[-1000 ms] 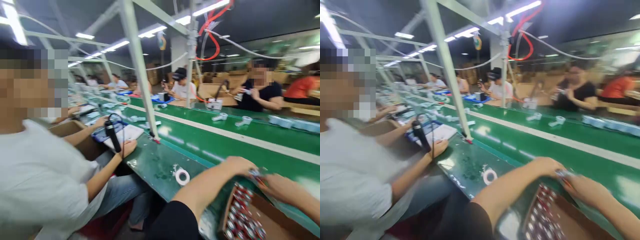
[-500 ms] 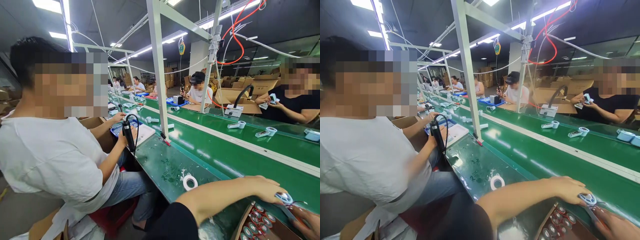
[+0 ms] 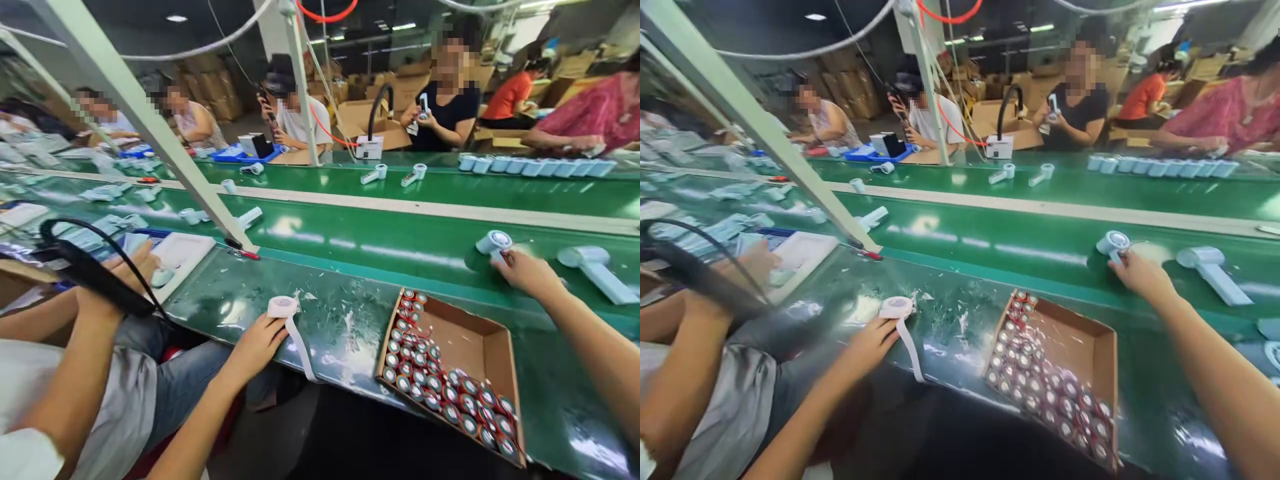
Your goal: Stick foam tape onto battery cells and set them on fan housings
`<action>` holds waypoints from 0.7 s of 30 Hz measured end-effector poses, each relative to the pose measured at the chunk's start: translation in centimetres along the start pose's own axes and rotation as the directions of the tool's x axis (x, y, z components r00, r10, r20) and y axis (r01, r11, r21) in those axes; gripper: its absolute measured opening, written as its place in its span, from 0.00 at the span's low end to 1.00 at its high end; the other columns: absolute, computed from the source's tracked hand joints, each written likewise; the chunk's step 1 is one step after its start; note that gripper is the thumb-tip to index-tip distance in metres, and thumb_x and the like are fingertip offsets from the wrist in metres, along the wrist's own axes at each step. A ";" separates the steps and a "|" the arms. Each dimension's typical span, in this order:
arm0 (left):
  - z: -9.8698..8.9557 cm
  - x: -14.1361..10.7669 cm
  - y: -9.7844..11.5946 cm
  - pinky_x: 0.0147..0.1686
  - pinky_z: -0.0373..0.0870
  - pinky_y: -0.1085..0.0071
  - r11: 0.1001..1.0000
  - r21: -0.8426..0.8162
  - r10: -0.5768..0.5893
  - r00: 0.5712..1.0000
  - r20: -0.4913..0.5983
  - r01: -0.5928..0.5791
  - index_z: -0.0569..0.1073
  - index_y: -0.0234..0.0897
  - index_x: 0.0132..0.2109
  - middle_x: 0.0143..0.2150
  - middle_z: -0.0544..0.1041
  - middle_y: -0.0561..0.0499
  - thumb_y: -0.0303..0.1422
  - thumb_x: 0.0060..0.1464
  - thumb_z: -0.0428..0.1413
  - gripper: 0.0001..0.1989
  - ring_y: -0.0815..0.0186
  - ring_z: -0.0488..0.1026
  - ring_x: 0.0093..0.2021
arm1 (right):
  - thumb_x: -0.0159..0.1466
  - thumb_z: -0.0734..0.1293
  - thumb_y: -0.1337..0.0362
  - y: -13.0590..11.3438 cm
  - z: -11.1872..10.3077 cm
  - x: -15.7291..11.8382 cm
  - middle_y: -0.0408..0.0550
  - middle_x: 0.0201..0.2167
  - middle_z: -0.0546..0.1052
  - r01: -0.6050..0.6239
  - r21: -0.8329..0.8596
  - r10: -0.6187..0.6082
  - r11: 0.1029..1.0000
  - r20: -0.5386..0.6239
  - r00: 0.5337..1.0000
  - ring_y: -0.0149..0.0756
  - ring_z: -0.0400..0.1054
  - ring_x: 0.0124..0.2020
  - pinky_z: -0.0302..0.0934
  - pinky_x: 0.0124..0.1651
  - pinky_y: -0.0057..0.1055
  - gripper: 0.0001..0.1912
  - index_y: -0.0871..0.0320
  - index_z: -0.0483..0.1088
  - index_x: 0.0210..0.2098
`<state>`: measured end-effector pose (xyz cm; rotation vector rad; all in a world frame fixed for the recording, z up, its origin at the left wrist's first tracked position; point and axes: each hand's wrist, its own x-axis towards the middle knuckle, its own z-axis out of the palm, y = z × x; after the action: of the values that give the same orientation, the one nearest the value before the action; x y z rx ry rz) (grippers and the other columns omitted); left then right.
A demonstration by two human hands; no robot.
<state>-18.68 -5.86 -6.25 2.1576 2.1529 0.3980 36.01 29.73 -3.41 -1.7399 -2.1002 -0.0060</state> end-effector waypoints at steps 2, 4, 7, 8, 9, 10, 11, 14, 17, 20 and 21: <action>0.4 1.7 0.9 0.61 0.70 0.54 0.999 0.034 -0.007 1.000 -0.014 0.007 0.75 0.40 0.59 0.60 0.76 0.43 0.44 0.69 0.50 0.19 0.52 0.72 0.60 | 0.70 0.69 0.57 -0.3 -0.4 -0.6 0.70 0.51 0.78 0.027 -0.044 -0.026 0.999 0.037 0.999 0.52 0.75 0.52 0.62 0.49 0.43 0.16 0.65 0.80 0.47; 0.7 3.9 2.0 0.59 0.71 0.55 0.998 0.051 -0.022 0.999 -0.030 0.024 0.74 0.38 0.56 0.56 0.76 0.43 0.45 0.68 0.52 0.19 0.52 0.72 0.57 | 0.73 0.66 0.57 -1.5 -1.2 -2.0 0.69 0.63 0.71 0.095 -0.020 -0.094 0.995 0.033 0.995 0.50 0.64 0.66 0.55 0.62 0.42 0.19 0.66 0.77 0.54; 0.9 7.4 2.7 0.56 0.71 0.54 0.996 0.077 -0.036 0.998 -0.052 0.040 0.72 0.36 0.59 0.53 0.75 0.41 0.44 0.68 0.52 0.20 0.51 0.71 0.54 | 0.72 0.68 0.60 -3.2 -3.2 -4.9 0.62 0.65 0.70 0.220 0.146 -0.227 0.965 0.036 0.973 0.44 0.61 0.68 0.50 0.69 0.36 0.16 0.62 0.76 0.54; 0.8 8.4 2.7 0.54 0.71 0.53 0.995 0.090 -0.031 0.998 -0.055 0.036 0.72 0.35 0.60 0.52 0.75 0.41 0.44 0.68 0.52 0.21 0.50 0.71 0.53 | 0.71 0.69 0.61 -3.6 -3.9 -5.9 0.60 0.65 0.71 0.240 0.214 -0.252 0.947 0.033 0.967 0.44 0.61 0.68 0.51 0.69 0.36 0.14 0.60 0.77 0.52; 0.5 9.2 2.8 0.53 0.72 0.53 0.995 0.101 -0.020 0.998 -0.054 0.025 0.72 0.35 0.60 0.51 0.75 0.41 0.43 0.68 0.52 0.21 0.50 0.71 0.51 | 0.70 0.70 0.62 -3.9 -4.6 -6.9 0.58 0.64 0.71 0.247 0.279 -0.265 0.928 0.029 0.964 0.44 0.61 0.68 0.51 0.70 0.36 0.12 0.59 0.77 0.51; 0.1 9.8 3.1 0.51 0.72 0.53 0.994 0.111 -0.003 0.999 -0.047 0.009 0.73 0.35 0.59 0.49 0.75 0.41 0.42 0.69 0.51 0.20 0.50 0.71 0.50 | 0.69 0.70 0.63 -4.1 -5.3 -7.9 0.57 0.64 0.72 0.232 0.344 -0.256 0.910 0.023 0.967 0.45 0.62 0.67 0.52 0.69 0.37 0.11 0.57 0.78 0.50; -0.5 10.2 3.6 0.51 0.72 0.53 0.993 0.119 0.021 0.999 -0.048 -0.015 0.74 0.35 0.58 0.48 0.75 0.41 0.40 0.69 0.51 0.18 0.50 0.71 0.49 | 0.68 0.70 0.62 -4.3 -5.9 -9.0 0.56 0.62 0.74 0.191 0.412 -0.223 0.891 0.030 0.974 0.45 0.65 0.66 0.54 0.68 0.39 0.11 0.56 0.78 0.49; -2.9 10.4 6.6 0.52 0.71 0.54 0.980 0.135 0.165 0.971 -0.175 -0.143 0.77 0.37 0.52 0.46 0.73 0.42 0.37 0.70 0.51 0.13 0.52 0.69 0.49 | 0.69 0.70 0.56 -5.9 -7.8 -12.2 0.55 0.52 0.80 -0.025 0.630 -0.093 0.776 0.153 0.984 0.46 0.74 0.54 0.63 0.60 0.42 0.15 0.55 0.78 0.52; -4.5 9.9 11.7 0.59 0.68 0.52 0.933 0.096 0.356 0.862 -0.361 -0.346 0.75 0.38 0.51 0.53 0.73 0.42 0.32 0.69 0.54 0.08 0.52 0.67 0.57 | 0.68 0.71 0.49 -9.7 -9.5 -15.5 0.53 0.48 0.81 -0.178 0.804 -0.142 0.567 0.308 0.941 0.43 0.76 0.46 0.68 0.52 0.39 0.22 0.55 0.75 0.56; -4.4 9.0 17.1 0.64 0.65 0.50 0.845 -0.082 0.457 0.793 -0.402 -0.529 0.70 0.37 0.51 0.58 0.74 0.41 0.27 0.68 0.52 0.07 0.53 0.63 0.66 | 0.68 0.72 0.48 -14.7 -10.5 -18.3 0.53 0.57 0.76 -0.292 0.866 -0.340 0.405 0.440 0.831 0.37 0.76 0.42 0.70 0.44 0.33 0.26 0.53 0.71 0.60; -4.0 8.5 18.6 0.65 0.65 0.51 0.809 -0.154 0.474 0.785 -0.399 -0.567 0.69 0.38 0.49 0.58 0.75 0.42 0.25 0.67 0.52 0.06 0.54 0.63 0.67 | 0.66 0.74 0.49 -16.2 -10.6 -19.2 0.52 0.58 0.76 -0.347 0.862 -0.418 0.369 0.488 0.766 0.35 0.75 0.40 0.70 0.41 0.30 0.28 0.52 0.70 0.61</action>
<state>-1.65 1.70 3.02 2.6419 1.4365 1.1089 26.66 5.38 4.42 -0.9216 -1.7829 1.7146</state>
